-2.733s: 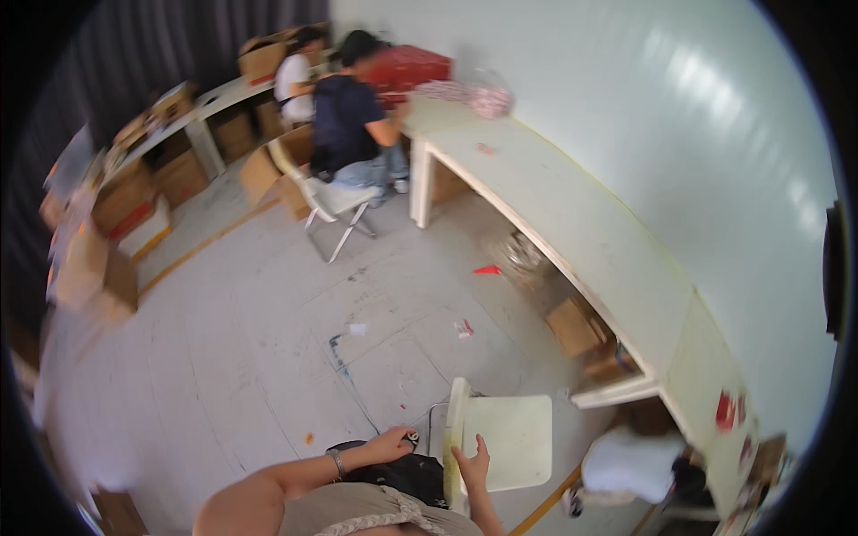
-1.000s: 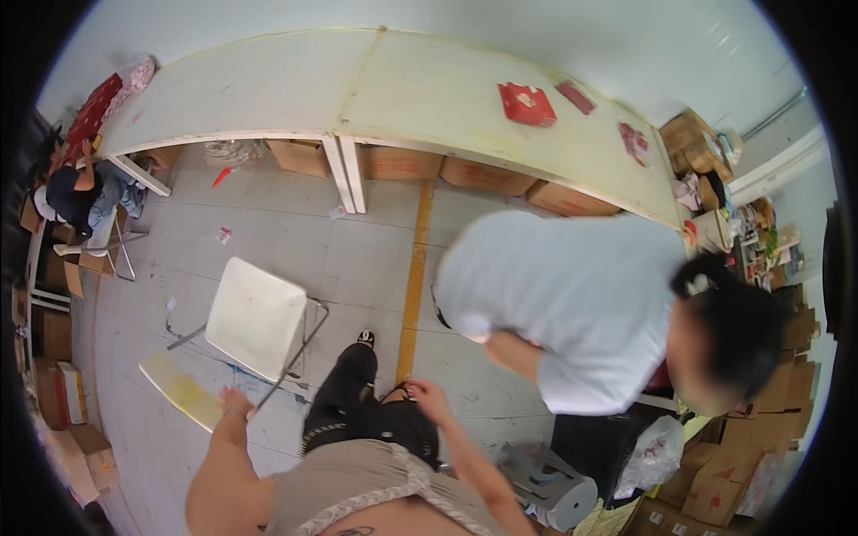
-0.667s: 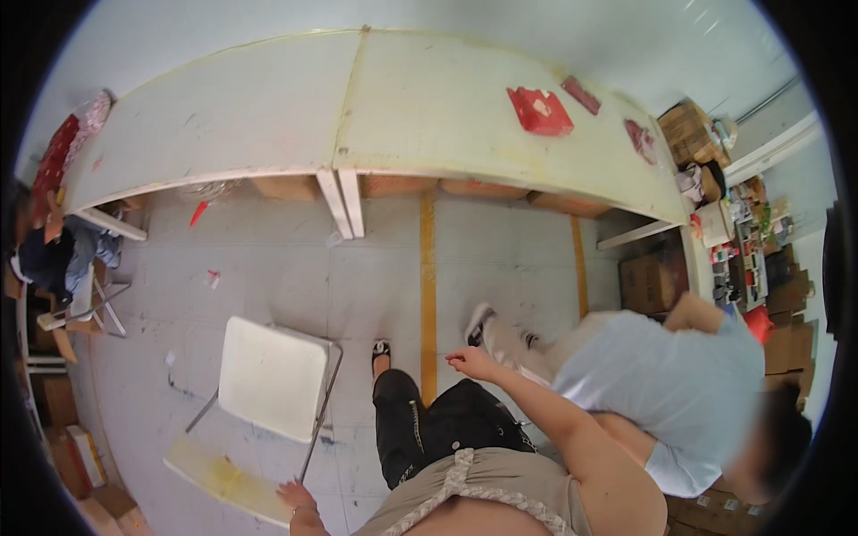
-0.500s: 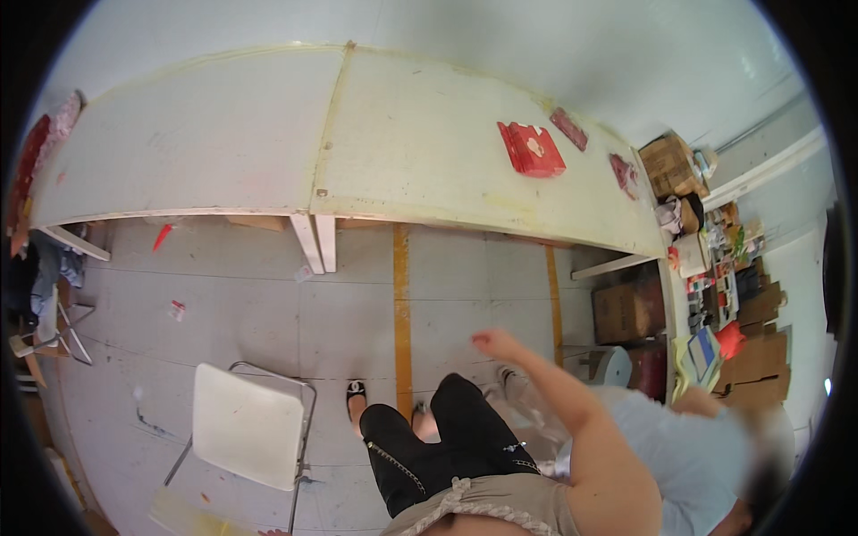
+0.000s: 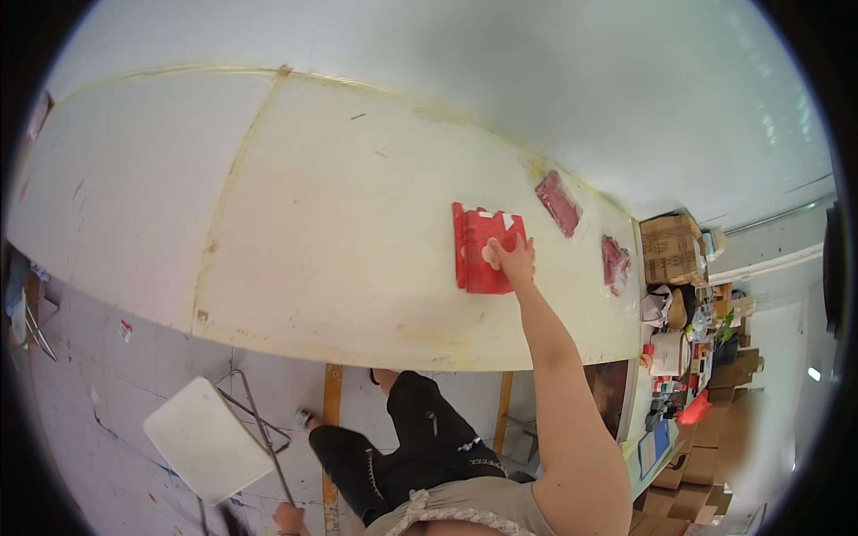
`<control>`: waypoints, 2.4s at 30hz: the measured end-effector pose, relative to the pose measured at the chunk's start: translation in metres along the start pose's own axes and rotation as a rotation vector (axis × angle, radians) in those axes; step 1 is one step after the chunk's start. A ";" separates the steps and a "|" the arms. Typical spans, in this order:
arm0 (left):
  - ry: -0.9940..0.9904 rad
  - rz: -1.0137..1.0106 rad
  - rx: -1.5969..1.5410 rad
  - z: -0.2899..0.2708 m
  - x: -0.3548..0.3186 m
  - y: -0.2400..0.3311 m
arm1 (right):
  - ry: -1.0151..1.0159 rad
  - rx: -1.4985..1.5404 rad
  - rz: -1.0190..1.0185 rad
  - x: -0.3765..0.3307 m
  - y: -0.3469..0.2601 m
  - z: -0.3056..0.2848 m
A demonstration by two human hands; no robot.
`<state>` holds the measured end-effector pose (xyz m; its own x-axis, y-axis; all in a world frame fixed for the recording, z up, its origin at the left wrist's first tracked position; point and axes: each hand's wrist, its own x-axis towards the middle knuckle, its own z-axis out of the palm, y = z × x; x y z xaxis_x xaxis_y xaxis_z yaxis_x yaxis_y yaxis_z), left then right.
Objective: The person assembles small red gift boxes by placing candies and a gold chain into them, then folding and closing the boxes. The person also assembles red paper bags by folding and taping them.
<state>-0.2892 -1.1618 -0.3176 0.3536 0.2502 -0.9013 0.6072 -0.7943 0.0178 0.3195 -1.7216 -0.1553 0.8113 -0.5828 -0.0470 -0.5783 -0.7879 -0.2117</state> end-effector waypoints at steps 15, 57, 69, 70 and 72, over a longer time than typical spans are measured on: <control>-0.058 -0.024 -0.069 0.059 -0.035 0.240 | -0.149 -0.002 -0.174 0.034 0.025 -0.020; 0.153 1.446 -1.181 -0.329 0.025 0.484 | 0.507 0.876 -0.652 -0.164 -0.082 0.048; 0.663 1.630 -0.904 -0.288 -0.009 0.484 | 0.331 1.006 -0.641 -0.210 -0.070 0.043; 0.674 1.628 -0.900 -0.287 -0.008 0.485 | 0.241 1.152 -0.581 -0.210 -0.069 0.046; 0.742 1.629 -0.851 -0.289 -0.007 0.484 | -0.388 1.518 -0.429 -0.202 -0.056 0.045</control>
<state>0.2073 -1.3878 -0.1778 0.8664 0.0082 0.4993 -0.4958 -0.1038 0.8622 0.1919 -1.5513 -0.1783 0.9896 -0.1155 0.0859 0.1056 0.1769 -0.9786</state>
